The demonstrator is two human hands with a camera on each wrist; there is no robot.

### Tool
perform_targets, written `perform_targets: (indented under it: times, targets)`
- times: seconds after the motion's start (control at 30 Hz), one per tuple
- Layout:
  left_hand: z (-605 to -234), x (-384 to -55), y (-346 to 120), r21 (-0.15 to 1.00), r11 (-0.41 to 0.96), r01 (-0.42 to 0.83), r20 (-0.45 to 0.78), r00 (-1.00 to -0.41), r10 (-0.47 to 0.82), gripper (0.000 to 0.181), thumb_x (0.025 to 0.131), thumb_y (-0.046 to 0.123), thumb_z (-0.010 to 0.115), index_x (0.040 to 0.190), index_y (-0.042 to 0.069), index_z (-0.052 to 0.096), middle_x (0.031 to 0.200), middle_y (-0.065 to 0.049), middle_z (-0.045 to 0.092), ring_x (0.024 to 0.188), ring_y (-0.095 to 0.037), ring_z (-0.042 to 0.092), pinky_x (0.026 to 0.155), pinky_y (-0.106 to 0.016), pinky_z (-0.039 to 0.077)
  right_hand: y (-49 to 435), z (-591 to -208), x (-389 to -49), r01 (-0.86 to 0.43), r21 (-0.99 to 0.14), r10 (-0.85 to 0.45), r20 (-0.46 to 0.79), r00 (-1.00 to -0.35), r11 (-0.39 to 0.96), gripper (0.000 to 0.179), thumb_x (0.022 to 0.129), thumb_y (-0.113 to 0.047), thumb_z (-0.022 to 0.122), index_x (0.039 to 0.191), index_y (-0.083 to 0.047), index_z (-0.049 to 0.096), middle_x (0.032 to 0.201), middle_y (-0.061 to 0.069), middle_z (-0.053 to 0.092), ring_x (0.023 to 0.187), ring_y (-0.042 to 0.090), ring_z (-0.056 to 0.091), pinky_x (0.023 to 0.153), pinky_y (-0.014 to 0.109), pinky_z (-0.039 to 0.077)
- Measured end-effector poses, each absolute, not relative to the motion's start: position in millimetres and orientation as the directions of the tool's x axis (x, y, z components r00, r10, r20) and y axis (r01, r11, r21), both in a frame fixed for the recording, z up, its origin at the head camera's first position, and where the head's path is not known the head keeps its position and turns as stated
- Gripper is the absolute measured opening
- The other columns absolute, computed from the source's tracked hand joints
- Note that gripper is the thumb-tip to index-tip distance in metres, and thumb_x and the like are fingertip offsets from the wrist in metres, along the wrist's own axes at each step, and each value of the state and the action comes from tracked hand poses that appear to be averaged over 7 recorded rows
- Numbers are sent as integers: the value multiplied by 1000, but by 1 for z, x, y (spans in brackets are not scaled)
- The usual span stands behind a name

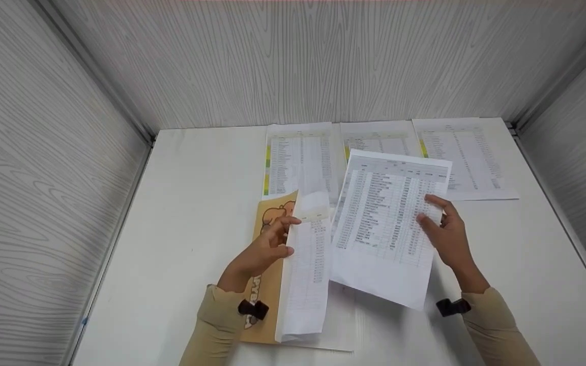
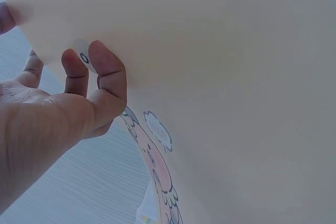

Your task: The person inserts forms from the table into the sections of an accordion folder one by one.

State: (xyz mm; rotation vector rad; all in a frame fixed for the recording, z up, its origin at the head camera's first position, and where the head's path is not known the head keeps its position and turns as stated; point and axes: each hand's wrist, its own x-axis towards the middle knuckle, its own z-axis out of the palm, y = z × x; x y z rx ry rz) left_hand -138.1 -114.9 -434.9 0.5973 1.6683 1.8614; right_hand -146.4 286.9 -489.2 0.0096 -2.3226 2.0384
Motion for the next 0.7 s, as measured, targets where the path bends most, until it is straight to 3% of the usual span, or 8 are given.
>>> perform_targets:
  times: [0.33, 0.57, 0.7]
  targets:
    - [-435, -137, -115, 992, -66, -107, -35, -740, 672, 51, 88, 5, 57, 131, 21, 37, 132, -25, 36, 111, -35, 43, 86, -32, 49, 285, -495, -142, -11, -990, -3, 11, -1000, 144, 52, 97, -19, 56, 145, -11, 37, 127, 21, 55, 84, 9, 71, 63, 28, 57]
    - [-437, -137, -115, 992, -71, -103, -28, -732, 681, 51, 88, 4, 57, 131, 21, 37, 130, -22, 38, 110, -36, 45, 85, -33, 50, 280, -493, -133, 15, -989, -78, -27, -997, 148, 55, 96, -20, 57, 146, -14, 35, 125, 26, 57, 80, 13, 71, 62, 31, 57]
    - [-435, -137, -114, 992, -63, -108, -37, -734, 678, 51, 88, 5, 57, 131, 22, 37, 131, -25, 36, 111, -40, 42, 86, -33, 50, 274, -494, -127, 18, -989, -135, -37, -990, 144, 56, 96, -18, 59, 146, -14, 35, 125, 27, 56, 81, 13, 71, 61, 31, 57]
